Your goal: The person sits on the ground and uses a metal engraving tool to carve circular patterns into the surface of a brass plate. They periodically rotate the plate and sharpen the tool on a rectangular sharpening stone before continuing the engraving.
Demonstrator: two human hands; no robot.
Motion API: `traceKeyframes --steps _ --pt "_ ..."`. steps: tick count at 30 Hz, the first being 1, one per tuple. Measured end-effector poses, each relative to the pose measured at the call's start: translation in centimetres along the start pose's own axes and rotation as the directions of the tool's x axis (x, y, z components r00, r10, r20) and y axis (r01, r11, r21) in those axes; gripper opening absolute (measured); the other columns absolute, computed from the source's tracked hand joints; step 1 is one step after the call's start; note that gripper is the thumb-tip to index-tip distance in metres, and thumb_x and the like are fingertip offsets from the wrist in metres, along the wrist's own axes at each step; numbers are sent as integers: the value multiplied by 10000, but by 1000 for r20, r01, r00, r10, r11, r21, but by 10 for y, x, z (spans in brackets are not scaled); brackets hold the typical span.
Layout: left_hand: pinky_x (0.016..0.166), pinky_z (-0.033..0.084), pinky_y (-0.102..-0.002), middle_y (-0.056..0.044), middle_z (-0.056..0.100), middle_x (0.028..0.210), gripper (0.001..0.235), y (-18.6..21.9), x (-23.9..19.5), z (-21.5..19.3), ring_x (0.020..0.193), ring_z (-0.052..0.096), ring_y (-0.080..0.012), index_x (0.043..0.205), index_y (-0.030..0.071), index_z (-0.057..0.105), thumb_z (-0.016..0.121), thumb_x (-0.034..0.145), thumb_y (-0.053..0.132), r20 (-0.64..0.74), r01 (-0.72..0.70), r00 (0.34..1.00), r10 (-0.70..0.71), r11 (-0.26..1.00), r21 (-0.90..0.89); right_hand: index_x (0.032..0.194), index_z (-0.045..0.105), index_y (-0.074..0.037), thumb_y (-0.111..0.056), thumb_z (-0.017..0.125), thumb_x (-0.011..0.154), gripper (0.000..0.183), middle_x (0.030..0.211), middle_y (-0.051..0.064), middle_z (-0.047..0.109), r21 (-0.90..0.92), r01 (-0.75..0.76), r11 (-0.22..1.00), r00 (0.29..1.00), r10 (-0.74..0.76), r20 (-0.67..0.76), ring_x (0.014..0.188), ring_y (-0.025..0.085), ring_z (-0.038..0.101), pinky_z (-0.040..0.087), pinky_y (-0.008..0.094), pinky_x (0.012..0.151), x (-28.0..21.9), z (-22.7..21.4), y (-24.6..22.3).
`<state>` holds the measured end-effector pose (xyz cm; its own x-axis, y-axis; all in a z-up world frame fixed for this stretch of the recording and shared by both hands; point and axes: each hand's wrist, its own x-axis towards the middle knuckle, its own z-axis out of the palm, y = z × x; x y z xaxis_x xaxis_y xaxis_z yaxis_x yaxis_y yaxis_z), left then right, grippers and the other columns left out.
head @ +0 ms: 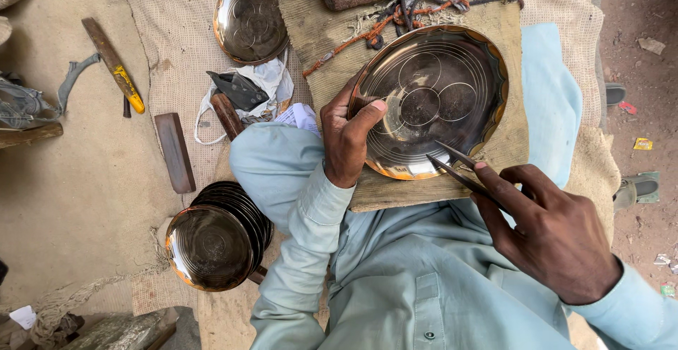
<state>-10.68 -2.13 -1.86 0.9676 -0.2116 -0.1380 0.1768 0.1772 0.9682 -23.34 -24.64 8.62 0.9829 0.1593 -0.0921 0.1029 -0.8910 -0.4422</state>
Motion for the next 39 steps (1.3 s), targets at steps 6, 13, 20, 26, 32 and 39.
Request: traceKeyframes --steps 6,13,20,26,32,39 --pt "740 488 -254 5 622 812 490 2 0 0 775 563 -77 1362 -31 620 630 904 143 37 -20 999 19 1000 20 1365 666 -135 -283 680 868 519 866 61 668 -278 147 949 952 -59 301 504 236 635 523 401 442 31 -23 -2" --pt "708 481 -253 -28 678 945 549 5 -2 -3 764 551 -71 1392 -55 576 562 852 47 95 -10 995 7 999 37 1204 671 -122 -206 632 835 380 918 67 640 -321 341 883 833 -126 539 493 243 642 525 417 440 92 -49 -18" --pt "660 483 -249 -22 675 920 543 2 -1 -4 722 548 -61 1380 -57 573 554 845 33 99 -38 995 30 996 79 1049 703 -151 -231 669 803 261 898 56 644 -367 337 867 795 -54 604 621 254 690 576 419 541 113 -54 -27" --pt "644 472 -245 -26 678 917 527 5 -2 -2 692 536 -56 1363 -64 570 539 844 29 91 -70 994 63 995 71 1251 705 -167 -300 680 870 404 908 56 690 -331 127 935 850 70 523 508 218 675 584 365 499 84 -44 -16" --pt "599 458 -249 -35 654 856 524 4 -3 -3 648 513 -58 1352 -69 565 534 837 29 83 -59 995 52 994 88 1161 761 -43 -243 767 823 393 811 108 712 -75 29 997 994 -21 106 456 232 651 554 376 468 48 -30 -8" --pt "605 466 -251 -35 665 877 522 6 -3 -1 654 522 -59 1345 -65 567 532 837 48 79 -53 996 46 994 93 1154 755 -45 -195 774 814 372 834 103 709 -50 -8 999 1000 10 29 519 221 683 550 362 477 41 -21 -4"
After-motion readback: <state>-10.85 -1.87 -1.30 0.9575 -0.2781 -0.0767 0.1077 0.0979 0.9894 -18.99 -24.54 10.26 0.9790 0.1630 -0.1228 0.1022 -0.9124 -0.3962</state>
